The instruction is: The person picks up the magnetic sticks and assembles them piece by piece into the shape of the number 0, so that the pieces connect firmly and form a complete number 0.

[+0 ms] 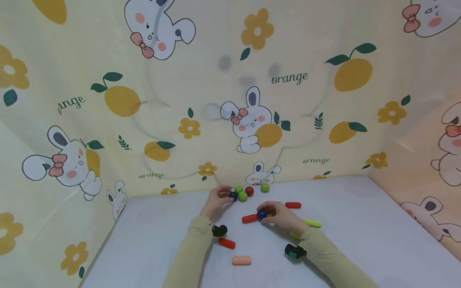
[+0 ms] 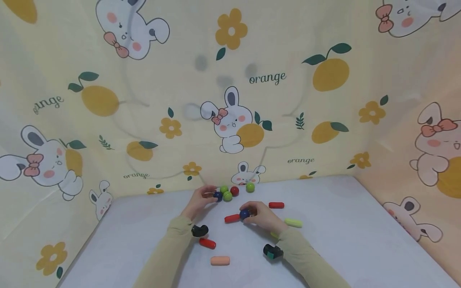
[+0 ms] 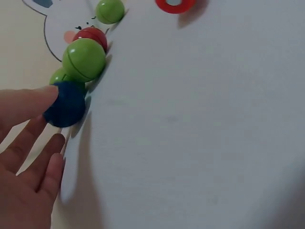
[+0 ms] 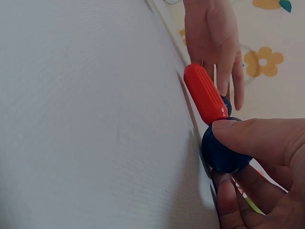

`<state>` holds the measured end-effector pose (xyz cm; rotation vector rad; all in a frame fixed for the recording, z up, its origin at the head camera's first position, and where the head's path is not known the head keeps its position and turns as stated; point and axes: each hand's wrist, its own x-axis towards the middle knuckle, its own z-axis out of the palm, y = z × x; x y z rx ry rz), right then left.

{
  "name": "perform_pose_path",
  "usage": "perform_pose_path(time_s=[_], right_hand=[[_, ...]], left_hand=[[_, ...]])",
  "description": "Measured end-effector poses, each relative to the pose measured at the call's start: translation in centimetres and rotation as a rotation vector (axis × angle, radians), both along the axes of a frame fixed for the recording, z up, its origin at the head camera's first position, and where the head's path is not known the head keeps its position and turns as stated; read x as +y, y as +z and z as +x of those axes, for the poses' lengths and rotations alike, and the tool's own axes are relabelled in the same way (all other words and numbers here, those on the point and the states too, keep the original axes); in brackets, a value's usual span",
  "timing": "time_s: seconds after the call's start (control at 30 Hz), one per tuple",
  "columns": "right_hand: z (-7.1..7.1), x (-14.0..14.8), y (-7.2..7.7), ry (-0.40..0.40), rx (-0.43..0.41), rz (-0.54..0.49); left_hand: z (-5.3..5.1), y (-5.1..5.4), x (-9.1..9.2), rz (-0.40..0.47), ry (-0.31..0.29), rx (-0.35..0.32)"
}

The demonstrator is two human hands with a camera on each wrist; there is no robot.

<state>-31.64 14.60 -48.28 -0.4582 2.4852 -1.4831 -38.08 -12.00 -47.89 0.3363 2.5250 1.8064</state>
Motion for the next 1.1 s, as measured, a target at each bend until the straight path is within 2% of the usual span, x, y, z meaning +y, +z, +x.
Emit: perform_pose_path(time_s=[0.43, 0.6, 0.8, 0.97, 1.1], right_hand=[[0.0, 0.0, -0.3, 0.026, 0.009, -0.022], [0.0, -0.1, -0.2, 0.022, 0.006, -0.021], [0.0, -0.1, 0.0, -0.013, -0.012, -0.015], [0.1, -0.1, 0.1, -0.02, -0.015, -0.018], [0.1, 0.0, 0.1, -0.028, -0.014, -0.017]], left_hand=[[0.4, 0.1, 1.0, -0.1, -0.022, -0.016], [0.5, 0.0, 0.8, -0.111, -0.012, -0.005], [0.5, -0.2, 0.1, -0.106, -0.037, 0.016], [1.3, 0.2, -0.6, -0.102, -0.08, -0.023], [2.3, 0.9, -1.2, -0.099, -0.125, -0.06]])
